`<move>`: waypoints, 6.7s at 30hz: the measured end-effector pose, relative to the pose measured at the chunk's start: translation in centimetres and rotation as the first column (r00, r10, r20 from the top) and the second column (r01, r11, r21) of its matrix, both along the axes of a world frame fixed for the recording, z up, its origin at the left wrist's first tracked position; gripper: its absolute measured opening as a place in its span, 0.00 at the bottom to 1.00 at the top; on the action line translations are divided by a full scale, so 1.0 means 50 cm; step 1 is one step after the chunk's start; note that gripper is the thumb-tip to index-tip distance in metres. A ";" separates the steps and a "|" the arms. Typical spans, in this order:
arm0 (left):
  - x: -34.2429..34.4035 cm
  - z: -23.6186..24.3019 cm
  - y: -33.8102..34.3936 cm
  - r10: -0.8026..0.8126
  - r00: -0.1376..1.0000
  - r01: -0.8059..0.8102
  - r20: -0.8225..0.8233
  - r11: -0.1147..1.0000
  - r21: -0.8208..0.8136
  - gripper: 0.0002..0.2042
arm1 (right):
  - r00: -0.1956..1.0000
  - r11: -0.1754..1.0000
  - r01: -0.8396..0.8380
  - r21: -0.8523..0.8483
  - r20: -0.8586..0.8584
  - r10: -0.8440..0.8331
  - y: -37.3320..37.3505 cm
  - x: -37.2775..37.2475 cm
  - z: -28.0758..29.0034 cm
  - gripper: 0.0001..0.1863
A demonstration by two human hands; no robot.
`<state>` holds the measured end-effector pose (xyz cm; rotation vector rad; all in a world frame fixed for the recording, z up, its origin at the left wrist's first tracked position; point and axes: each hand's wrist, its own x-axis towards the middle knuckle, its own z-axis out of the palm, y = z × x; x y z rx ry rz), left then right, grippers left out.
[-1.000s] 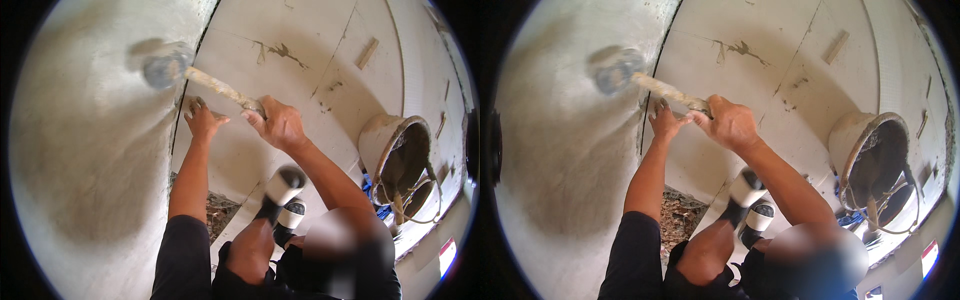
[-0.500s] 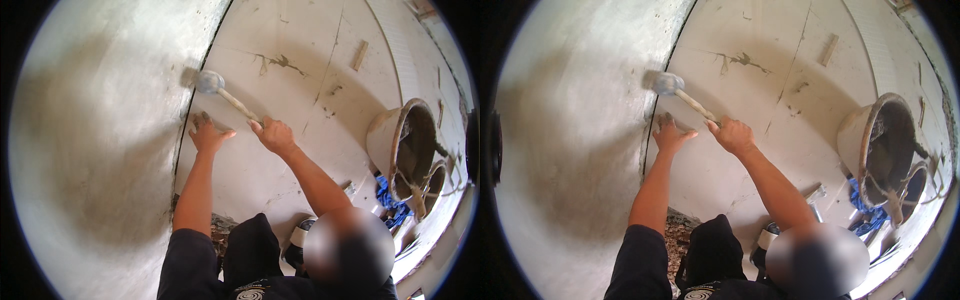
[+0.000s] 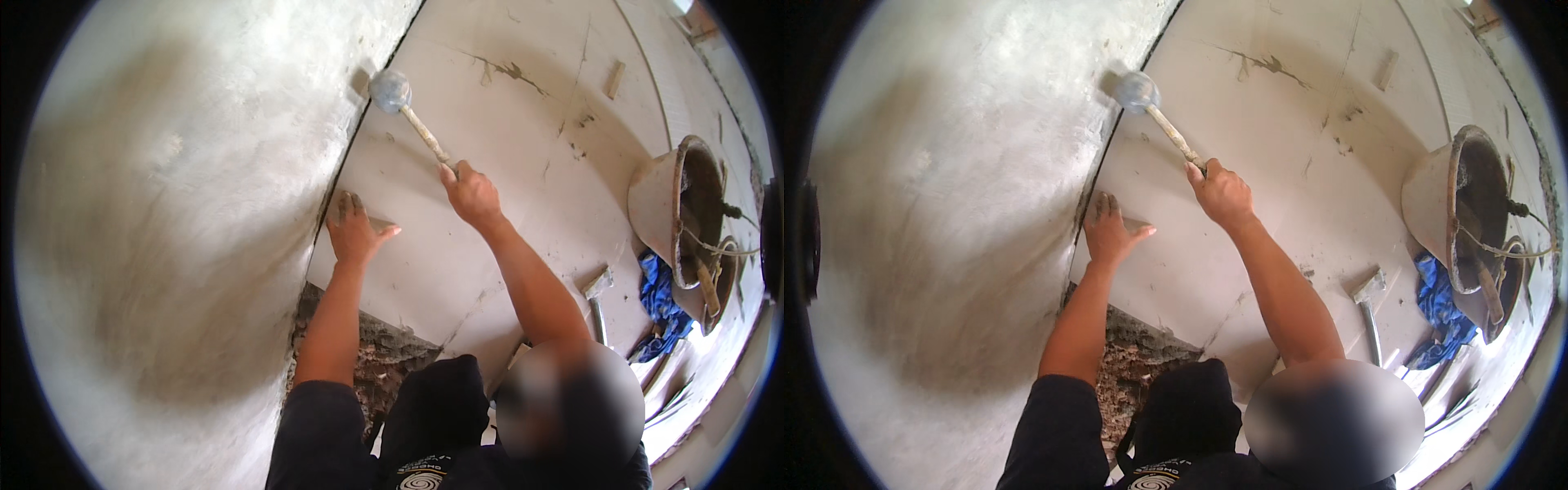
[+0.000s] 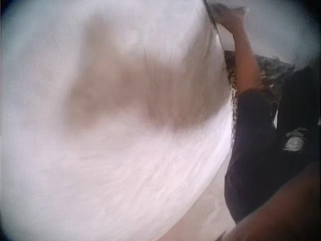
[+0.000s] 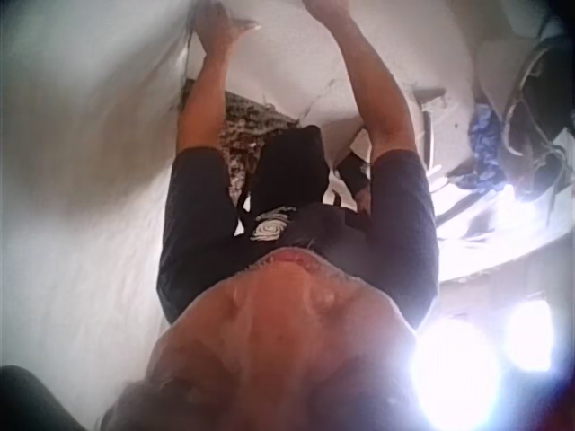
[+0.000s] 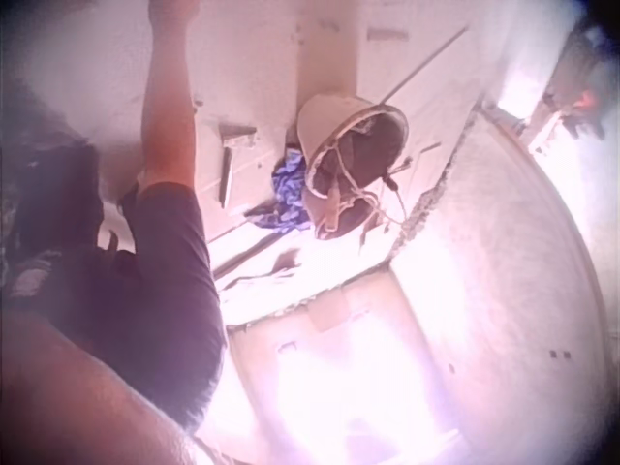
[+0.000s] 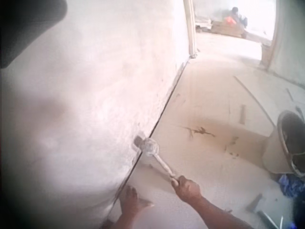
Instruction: The person places white floor tiles into a prepared area, aligns them, and uses a rubber mallet to tap them into position. The person repeatedly picks up tiles, positions them, and hammers them to secure placement.
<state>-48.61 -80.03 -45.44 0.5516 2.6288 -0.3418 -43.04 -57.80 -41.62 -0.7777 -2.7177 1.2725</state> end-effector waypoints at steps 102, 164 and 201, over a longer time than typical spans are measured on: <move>0.143 0.016 -0.213 0.040 0.998 -0.045 0.058 0.994 0.101 0.50 | 0.975 0.990 -0.053 -0.134 -0.219 0.023 -0.273 0.150 0.001 0.26; 0.150 0.005 -0.224 0.007 1.000 -0.005 -0.010 0.992 0.127 0.50 | 0.981 0.985 -0.118 0.129 0.171 0.095 -0.236 0.156 -0.028 0.26; 0.150 0.014 -0.209 -0.013 0.999 0.018 -0.047 0.993 0.119 0.52 | 0.943 0.991 -0.126 -0.054 0.303 0.136 -0.223 0.205 0.011 0.35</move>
